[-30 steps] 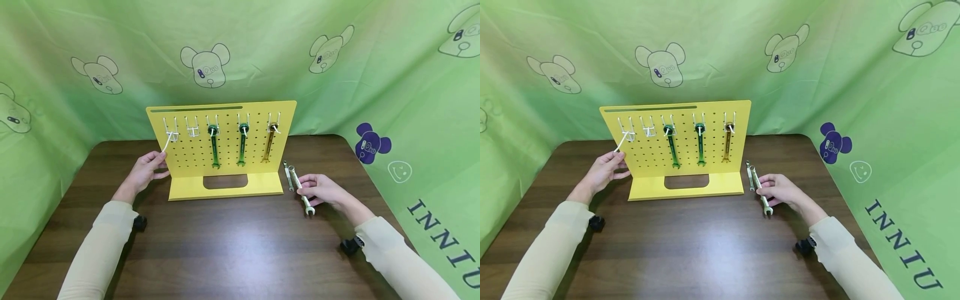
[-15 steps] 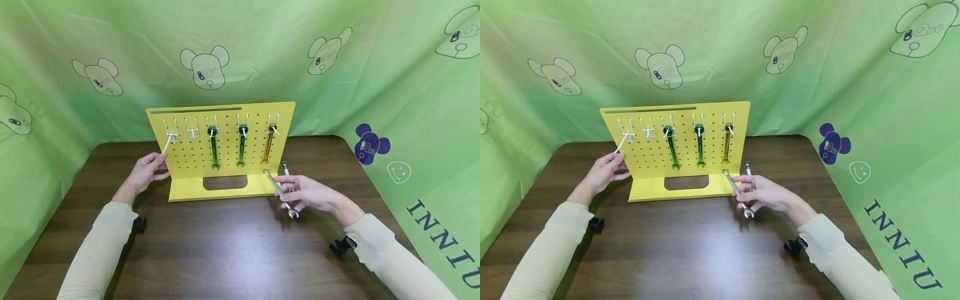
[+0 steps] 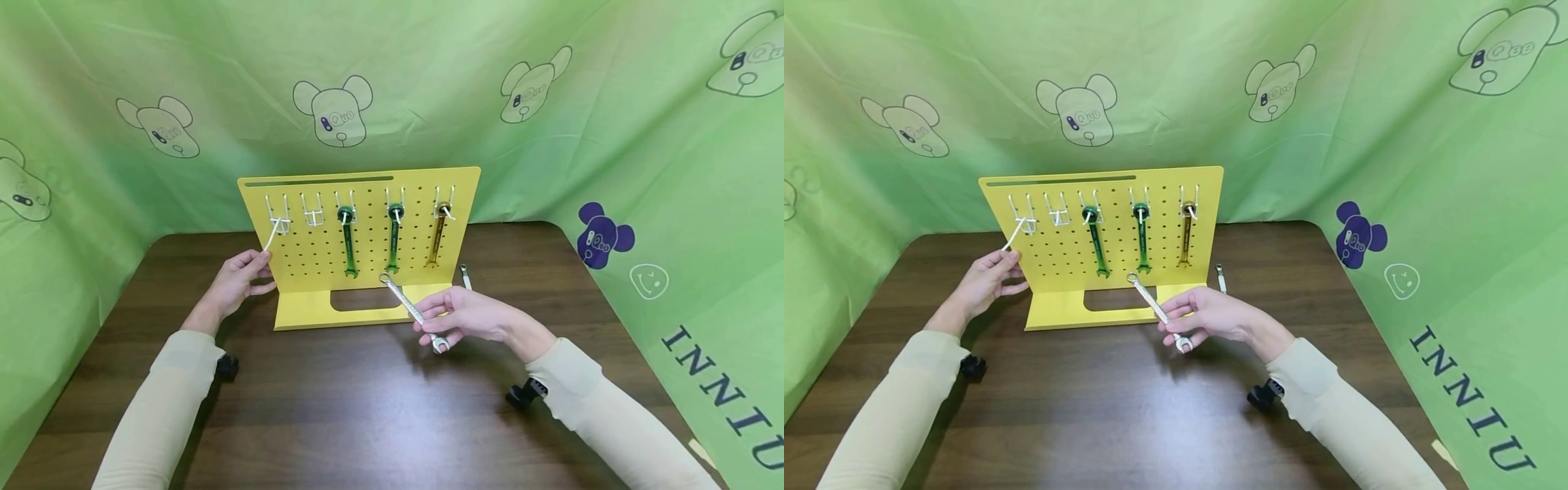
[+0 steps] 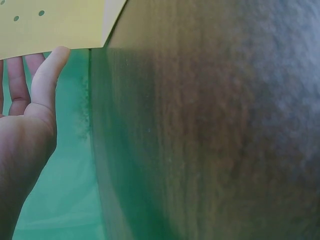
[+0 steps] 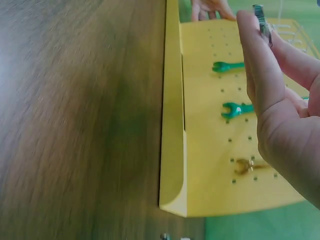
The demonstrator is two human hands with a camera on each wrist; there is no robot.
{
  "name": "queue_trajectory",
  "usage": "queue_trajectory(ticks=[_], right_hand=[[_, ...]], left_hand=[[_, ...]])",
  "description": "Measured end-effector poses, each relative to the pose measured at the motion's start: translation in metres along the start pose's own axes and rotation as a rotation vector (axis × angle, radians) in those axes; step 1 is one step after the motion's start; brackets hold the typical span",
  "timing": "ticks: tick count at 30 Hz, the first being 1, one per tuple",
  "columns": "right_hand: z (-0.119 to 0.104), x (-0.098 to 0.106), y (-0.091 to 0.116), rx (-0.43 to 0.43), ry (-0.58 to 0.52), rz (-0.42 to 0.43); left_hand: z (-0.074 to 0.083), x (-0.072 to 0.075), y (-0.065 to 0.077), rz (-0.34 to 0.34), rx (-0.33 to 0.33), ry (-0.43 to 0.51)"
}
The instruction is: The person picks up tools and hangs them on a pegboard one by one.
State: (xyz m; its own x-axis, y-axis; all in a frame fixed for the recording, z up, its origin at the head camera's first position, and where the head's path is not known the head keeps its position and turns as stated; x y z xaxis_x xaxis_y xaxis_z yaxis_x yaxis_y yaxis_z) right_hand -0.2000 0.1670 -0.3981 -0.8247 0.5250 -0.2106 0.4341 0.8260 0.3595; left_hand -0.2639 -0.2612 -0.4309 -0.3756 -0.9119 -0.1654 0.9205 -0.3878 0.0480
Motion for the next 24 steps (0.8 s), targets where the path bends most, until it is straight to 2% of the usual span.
queue_trajectory(ticks=[8, 16, 24], right_hand=[[-0.008, -0.013, -0.025, 0.015, -0.055, -0.014], [-0.018, -0.027, -0.037, 0.043, -0.064, -0.089], [-0.040, -0.037, -0.048, 0.055, 0.030, -0.096]], left_hand=[[0.000, 0.001, 0.000, -0.002, 0.005, -0.001], [0.000, -0.001, 0.001, 0.001, 0.017, -0.003], [0.000, -0.002, 0.000, -0.004, 0.017, 0.013]])
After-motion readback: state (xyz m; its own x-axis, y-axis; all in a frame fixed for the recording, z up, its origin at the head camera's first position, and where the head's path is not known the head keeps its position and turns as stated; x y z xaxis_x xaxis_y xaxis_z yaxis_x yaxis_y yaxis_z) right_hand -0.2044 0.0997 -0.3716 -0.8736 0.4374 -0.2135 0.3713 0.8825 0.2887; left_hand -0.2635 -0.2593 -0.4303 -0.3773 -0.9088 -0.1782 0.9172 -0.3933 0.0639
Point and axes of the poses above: each hand's wrist, its own y-axis away from the middle knuckle, its own x-axis out of the back of the hand, z = x × y, the point moved 3 cm from there along -y, towards the middle knuckle, and after that the axes turned 12 degrees about -z, right-handed, at the moved point
